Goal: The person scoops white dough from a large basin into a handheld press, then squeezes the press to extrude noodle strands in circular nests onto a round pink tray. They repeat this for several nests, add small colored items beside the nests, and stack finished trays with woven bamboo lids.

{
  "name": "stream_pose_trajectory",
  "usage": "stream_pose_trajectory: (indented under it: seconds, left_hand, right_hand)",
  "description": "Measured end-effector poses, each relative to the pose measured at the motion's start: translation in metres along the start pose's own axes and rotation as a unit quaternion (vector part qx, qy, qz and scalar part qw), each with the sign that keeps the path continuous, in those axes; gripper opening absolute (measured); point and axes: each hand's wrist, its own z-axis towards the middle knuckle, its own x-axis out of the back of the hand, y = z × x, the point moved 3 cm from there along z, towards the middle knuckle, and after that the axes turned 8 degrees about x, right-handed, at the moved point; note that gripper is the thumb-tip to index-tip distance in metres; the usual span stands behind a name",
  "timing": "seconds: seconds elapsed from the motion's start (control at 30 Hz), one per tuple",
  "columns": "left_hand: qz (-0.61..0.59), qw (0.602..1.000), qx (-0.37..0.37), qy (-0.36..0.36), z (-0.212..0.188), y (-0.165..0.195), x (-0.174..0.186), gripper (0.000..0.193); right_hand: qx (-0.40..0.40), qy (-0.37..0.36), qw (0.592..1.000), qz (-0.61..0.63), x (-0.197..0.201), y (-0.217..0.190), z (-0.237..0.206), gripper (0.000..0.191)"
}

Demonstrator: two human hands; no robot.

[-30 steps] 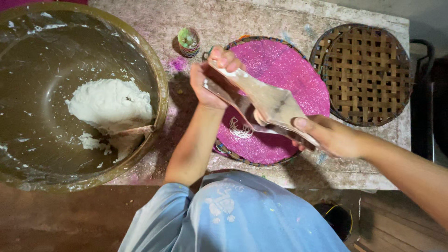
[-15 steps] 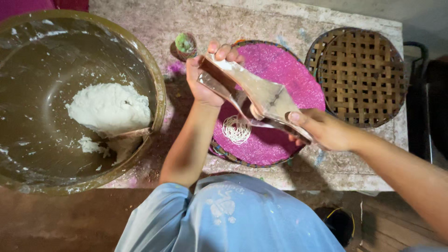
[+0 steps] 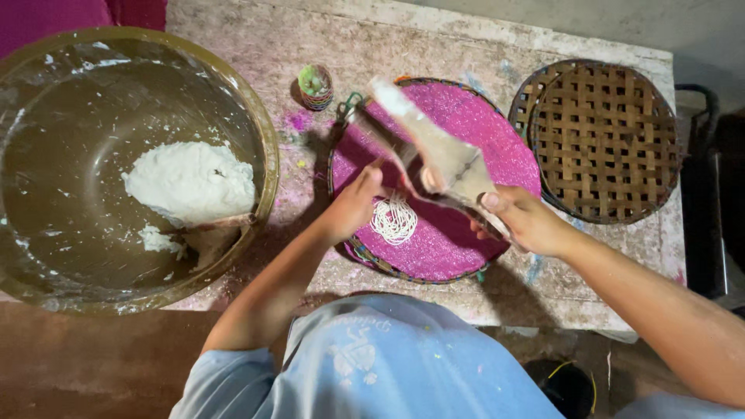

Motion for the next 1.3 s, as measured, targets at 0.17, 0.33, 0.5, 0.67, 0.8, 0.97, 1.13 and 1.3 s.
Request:
stream_pose_trajectory:
  seconds: [0.17, 0.33, 0.5, 0.67, 0.8, 0.97, 1.13, 1.3]
  left_hand:
    - [0.285, 0.954, -0.056, 0.071, -0.068, 0.045, 0.010, 0.083]
    - [-0.165, 0.981, -0.074, 0.065, -0.050, 0.079, 0.042, 0.086]
    - [-0.654, 0.711, -0.182, -0.181, 0.001, 0.098, 0.048, 0.084]
    - [-0.683, 0.663, -0.263, -0.159, 0.054, 0.094, 0.069, 0.039]
    - [-0.673, 0.636, -0.317, -0.207, 0.068, 0.077, 0.091, 0.039]
    - [-0.690, 0.637, -0.307, -0.155, 0.074, 0.068, 0.075, 0.037]
    - [-0.674, 0.652, -0.321, -0.135, 0.086, 0.082, 0.086, 0.037]
    - [-0.657, 0.663, -0.326, -0.151, 0.077, 0.075, 0.096, 0.039]
  right_hand:
    - [-0.019, 0.046, 0.998, 0.041, 0.020, 0.012, -0.004, 0.064]
    - [-0.039, -0.087, 0.993, 0.065, 0.001, -0.009, 0.002, 0.071]
    - [-0.184, -0.197, 0.953, 0.138, -0.022, -0.048, 0.014, 0.071]
    - [-0.098, -0.130, 0.981, -0.107, 0.004, -0.079, 0.060, 0.083]
    - [-0.040, -0.071, 0.987, -0.140, -0.011, -0.076, 0.085, 0.074]
    - [-0.124, -0.102, 0.977, -0.142, -0.002, -0.080, 0.079, 0.074]
    - [-0.081, -0.045, 0.980, -0.177, 0.007, -0.098, 0.089, 0.070]
    - [-0.059, -0.072, 0.988, -0.126, -0.015, -0.098, 0.089, 0.074]
